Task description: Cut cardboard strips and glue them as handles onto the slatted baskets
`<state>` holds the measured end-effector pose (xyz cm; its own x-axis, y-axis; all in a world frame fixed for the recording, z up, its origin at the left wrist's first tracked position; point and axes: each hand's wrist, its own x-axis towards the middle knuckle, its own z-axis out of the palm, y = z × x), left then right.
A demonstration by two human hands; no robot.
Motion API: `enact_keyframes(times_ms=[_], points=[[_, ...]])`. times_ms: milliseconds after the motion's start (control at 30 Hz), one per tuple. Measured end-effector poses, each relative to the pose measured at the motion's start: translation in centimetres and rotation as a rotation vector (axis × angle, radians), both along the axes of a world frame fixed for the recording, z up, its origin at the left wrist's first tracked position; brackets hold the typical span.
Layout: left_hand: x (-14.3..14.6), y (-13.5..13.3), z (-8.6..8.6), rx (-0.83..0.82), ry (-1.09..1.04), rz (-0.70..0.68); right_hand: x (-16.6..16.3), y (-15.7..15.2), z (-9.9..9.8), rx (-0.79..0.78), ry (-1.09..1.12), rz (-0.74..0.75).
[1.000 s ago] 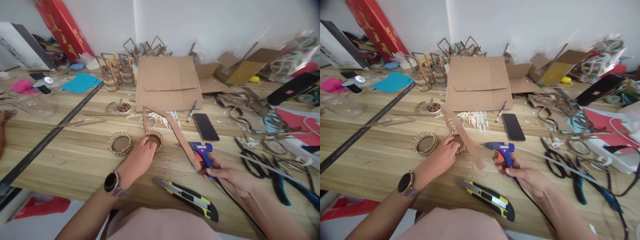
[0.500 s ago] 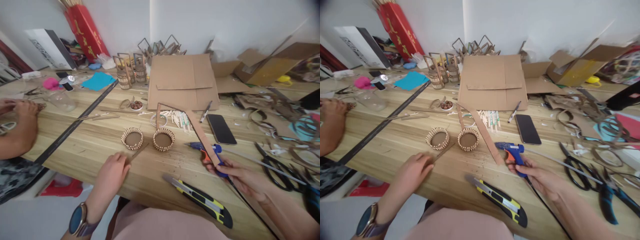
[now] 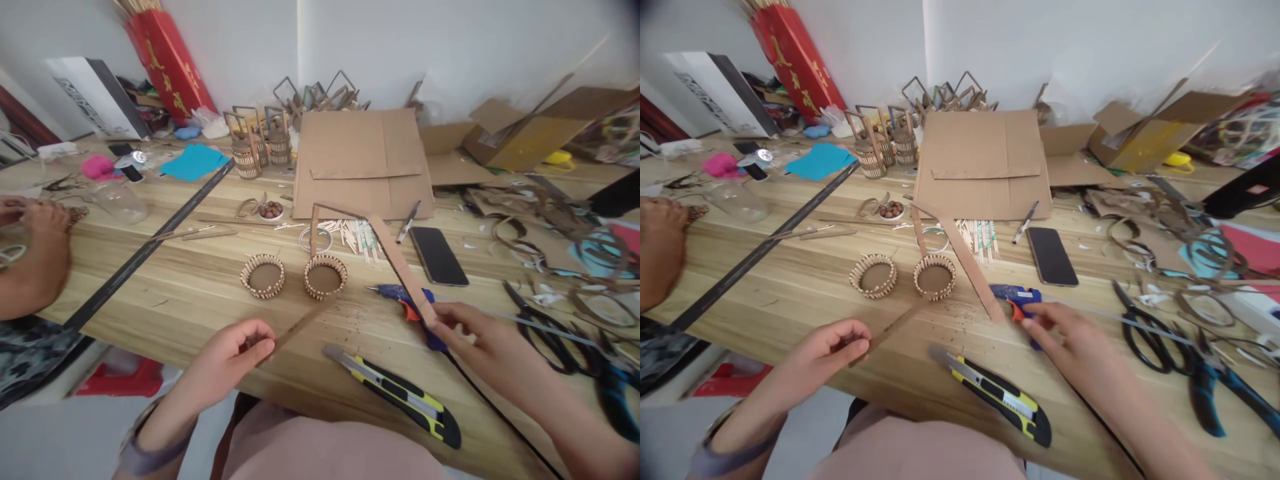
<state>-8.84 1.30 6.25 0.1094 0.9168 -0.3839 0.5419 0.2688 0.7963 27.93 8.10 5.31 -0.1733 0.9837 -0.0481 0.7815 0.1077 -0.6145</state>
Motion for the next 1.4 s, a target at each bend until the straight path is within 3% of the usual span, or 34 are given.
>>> enact_keyframes(times_ms=[100, 200, 267, 333, 467, 567, 700, 867, 1400], points=[[3.2, 1.0, 0.2, -0.094, -0.419, 0.015, -4.8, -1.5, 0.7, -0.147, 0.314, 0.228], [7.1, 2.4, -0.8, -0.209, -0.602, -0.117, -8.6, -2.2, 0.5, -0.310, 0.682, 0.353], [8.8, 2.9, -1.6, -0.213, -0.657, -0.145, -9.4, -2.2, 0.0, -0.349, 0.803, 0.378], [9.2, 3.1, -2.3, -0.081, -0.528, -0.122, -8.8, -1.7, -0.8, -0.277, 0.767, 0.336], [7.7, 3.6, -2.6, 0.490, 0.031, -0.032, -6.6, 0.3, -1.7, -0.032, 0.429, 0.186], [6.7, 4.8, -2.7, 0.767, 0.347, -0.118, -6.3, 2.0, -1.5, 0.133, 0.274, 0.279], [7.1, 6.7, -3.1, 0.749, 0.561, -0.289, -7.6, 4.2, -1.0, 0.211, 0.227, 0.497], [8.1, 7.6, -3.3, 0.698, 0.586, -0.322, -8.8, 5.6, -1.3, 0.241, 0.203, 0.614], [8.5, 7.9, -3.4, 0.678, 0.583, -0.297, -9.7, 6.2, -2.0, 0.410, 0.158, 0.718]])
